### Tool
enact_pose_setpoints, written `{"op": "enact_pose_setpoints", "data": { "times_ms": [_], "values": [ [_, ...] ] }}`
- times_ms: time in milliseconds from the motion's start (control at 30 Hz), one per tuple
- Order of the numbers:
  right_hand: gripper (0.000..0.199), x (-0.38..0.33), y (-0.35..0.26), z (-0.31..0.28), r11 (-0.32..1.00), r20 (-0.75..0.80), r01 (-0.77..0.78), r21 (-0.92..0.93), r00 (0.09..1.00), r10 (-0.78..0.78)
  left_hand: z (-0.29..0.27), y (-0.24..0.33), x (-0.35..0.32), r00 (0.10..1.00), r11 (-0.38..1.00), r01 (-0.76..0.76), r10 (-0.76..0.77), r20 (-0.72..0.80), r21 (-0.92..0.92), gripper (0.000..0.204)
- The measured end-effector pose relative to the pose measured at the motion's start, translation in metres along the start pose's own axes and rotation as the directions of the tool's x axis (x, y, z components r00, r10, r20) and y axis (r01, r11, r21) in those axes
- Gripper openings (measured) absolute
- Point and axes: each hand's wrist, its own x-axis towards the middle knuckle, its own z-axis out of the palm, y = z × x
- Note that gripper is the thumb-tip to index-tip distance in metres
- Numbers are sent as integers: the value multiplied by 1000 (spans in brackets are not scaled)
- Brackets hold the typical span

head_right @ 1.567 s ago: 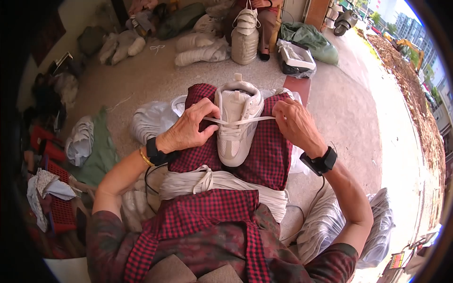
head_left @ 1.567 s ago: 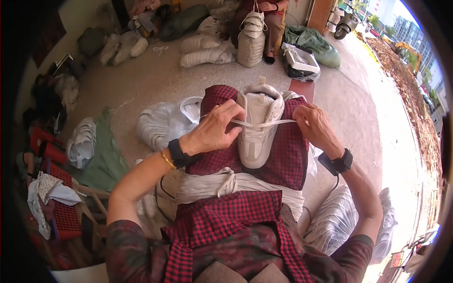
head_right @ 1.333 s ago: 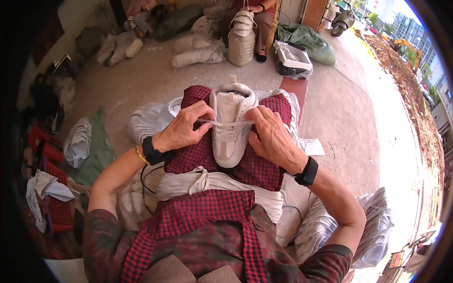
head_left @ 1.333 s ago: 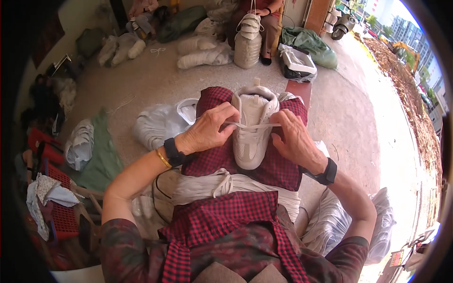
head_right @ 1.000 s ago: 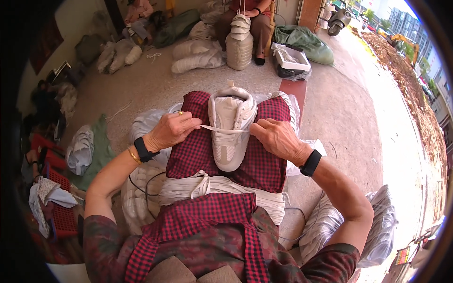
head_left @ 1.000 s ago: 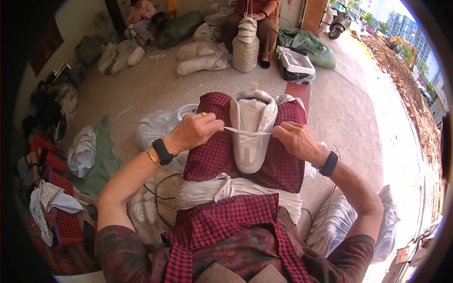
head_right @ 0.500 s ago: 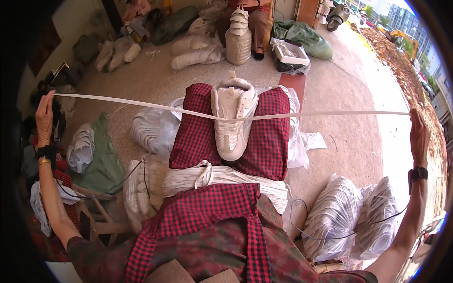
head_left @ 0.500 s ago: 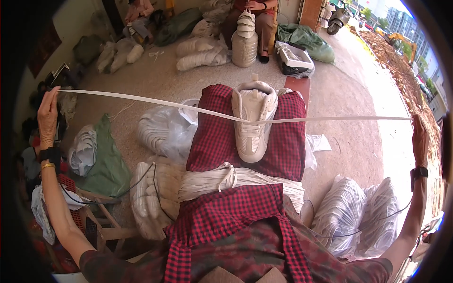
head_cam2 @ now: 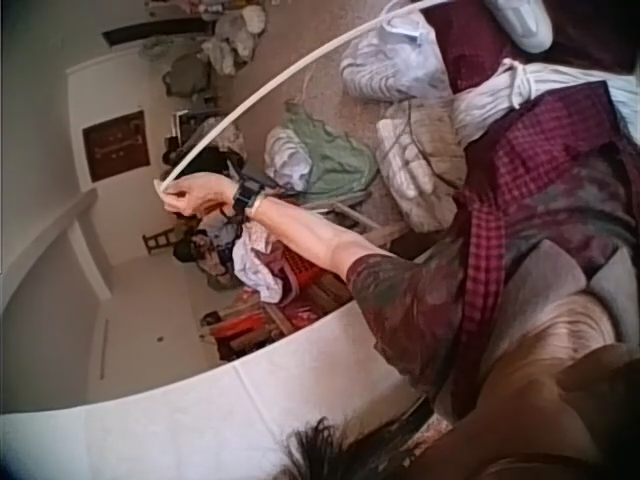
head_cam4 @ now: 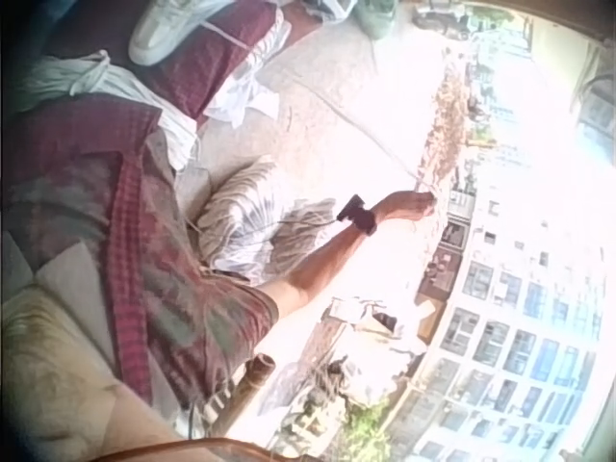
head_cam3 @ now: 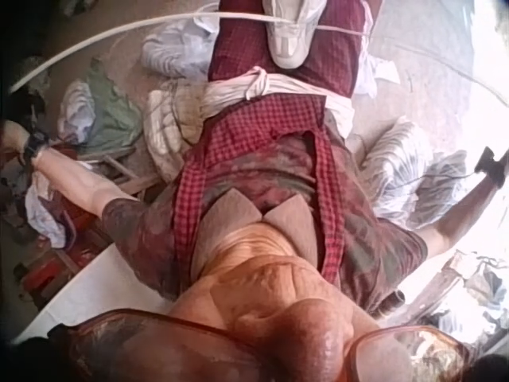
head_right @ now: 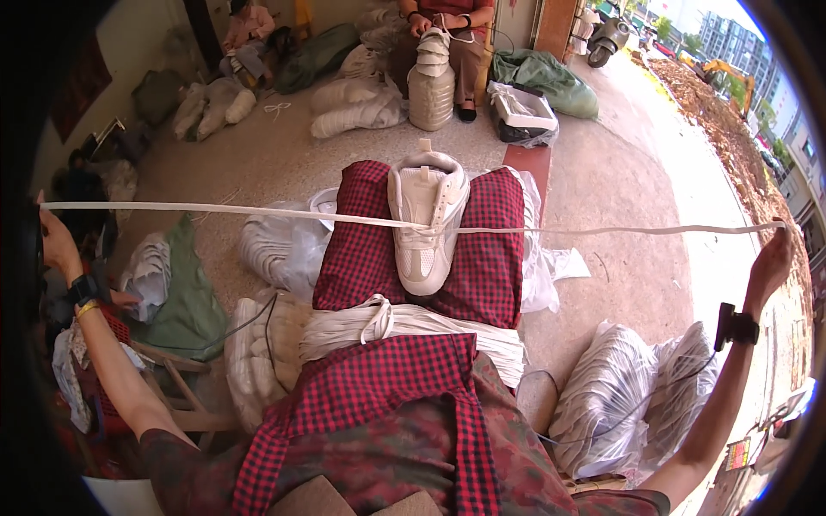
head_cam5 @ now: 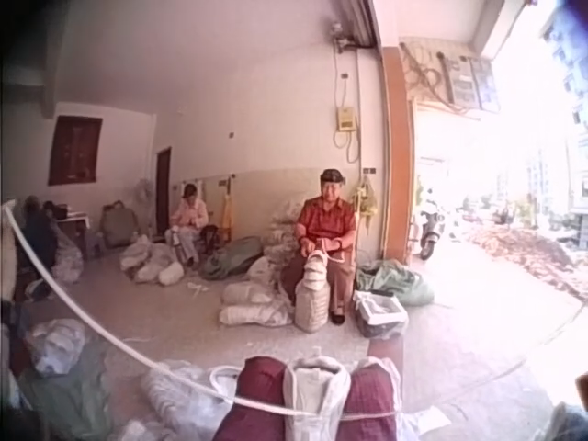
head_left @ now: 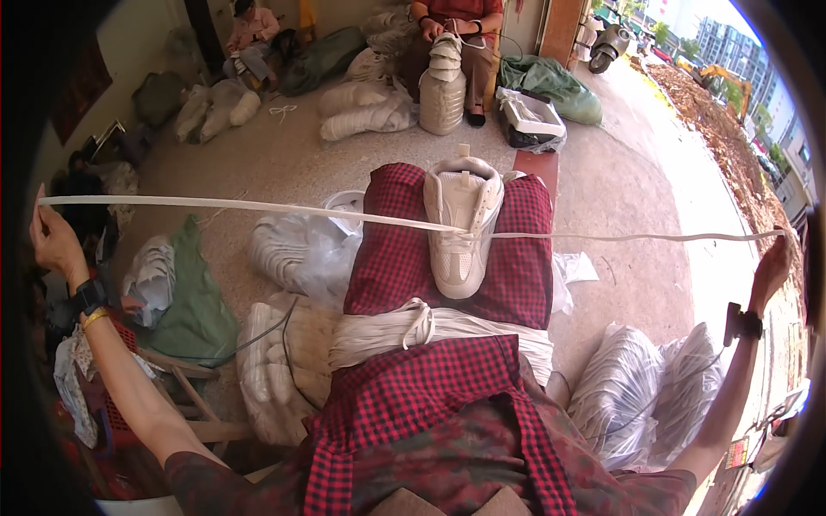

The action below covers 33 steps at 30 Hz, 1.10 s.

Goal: Insert and thread laces through the eyelets of a shoe upper.

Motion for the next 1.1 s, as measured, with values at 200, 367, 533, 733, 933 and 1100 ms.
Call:
{"op": "enact_pose_setpoints", "data": {
  "times_ms": [200, 367, 533, 733, 933, 1100],
  "values": [
    [26, -122, -330, -45, 135, 696, -683, 718, 706, -132, 50, 235, -131, 698, 383, 716, -372, 612, -583, 29],
    [16, -152, -453, -71, 50, 641, -743, 668, 539, -546, 26, 380, -203, 412, 77, 905, 93, 906, -419, 18],
    [9, -148, -487, -74, 245, 570, -553, 796, 551, -610, 7, 431, -233, 223, 44, 967, 342, 913, -253, 12],
    [10, -144, -491, -80, 237, 514, -492, 838, 564, -647, 2, 433, -252, 209, 73, 965, 365, 907, -252, 11],
    [11, -152, -495, -80, 215, 446, -408, 887, 641, -625, -1, 431, -253, 164, 14, 984, 336, 927, -180, 14],
    [17, -153, -498, -84, 268, 471, -398, 877, 599, -647, -4, 431, -252, 177, -21, 983, 324, 929, -180, 9]
  ]
}}
